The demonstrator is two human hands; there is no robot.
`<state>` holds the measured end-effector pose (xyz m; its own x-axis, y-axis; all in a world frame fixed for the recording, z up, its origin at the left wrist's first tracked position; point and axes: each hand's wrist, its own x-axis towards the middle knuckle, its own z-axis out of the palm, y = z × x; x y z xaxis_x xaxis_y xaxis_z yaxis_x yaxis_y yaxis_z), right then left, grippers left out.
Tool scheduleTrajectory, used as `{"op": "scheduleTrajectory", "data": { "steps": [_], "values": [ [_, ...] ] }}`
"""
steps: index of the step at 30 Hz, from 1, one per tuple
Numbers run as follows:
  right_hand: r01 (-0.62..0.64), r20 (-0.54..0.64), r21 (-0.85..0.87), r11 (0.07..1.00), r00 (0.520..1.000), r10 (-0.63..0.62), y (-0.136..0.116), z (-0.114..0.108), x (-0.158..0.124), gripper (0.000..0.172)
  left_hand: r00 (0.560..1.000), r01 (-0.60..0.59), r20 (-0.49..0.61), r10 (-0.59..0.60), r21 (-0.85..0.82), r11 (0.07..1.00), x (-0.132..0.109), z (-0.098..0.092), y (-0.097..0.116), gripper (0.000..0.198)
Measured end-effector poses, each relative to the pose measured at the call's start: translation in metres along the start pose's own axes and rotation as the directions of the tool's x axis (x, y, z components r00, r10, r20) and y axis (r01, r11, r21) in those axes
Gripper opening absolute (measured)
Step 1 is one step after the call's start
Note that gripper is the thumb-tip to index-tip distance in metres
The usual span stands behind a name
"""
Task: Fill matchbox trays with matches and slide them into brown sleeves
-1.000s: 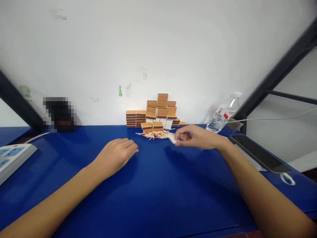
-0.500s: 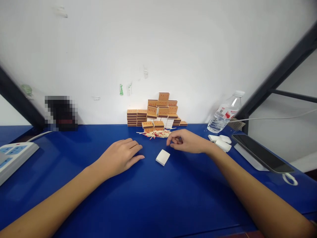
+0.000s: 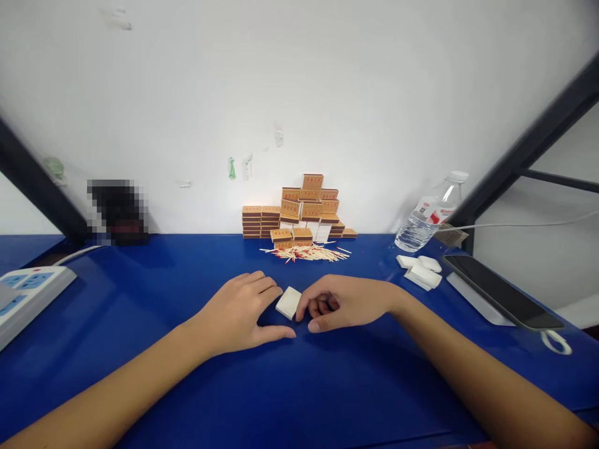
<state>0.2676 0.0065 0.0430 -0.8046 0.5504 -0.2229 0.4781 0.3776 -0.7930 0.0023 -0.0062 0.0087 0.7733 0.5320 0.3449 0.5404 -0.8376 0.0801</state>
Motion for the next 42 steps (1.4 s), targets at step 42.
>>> {"op": "scheduleTrajectory", "data": {
  "steps": [42],
  "values": [
    [-0.564, -0.622, -0.703, 0.432, 0.783, 0.011, 0.075, -0.035, 0.015, 0.028, 0.999, -0.045, 0.006, 0.046, -0.018, 0.999, 0.000, 0.004, -0.013, 0.030]
  ]
}}
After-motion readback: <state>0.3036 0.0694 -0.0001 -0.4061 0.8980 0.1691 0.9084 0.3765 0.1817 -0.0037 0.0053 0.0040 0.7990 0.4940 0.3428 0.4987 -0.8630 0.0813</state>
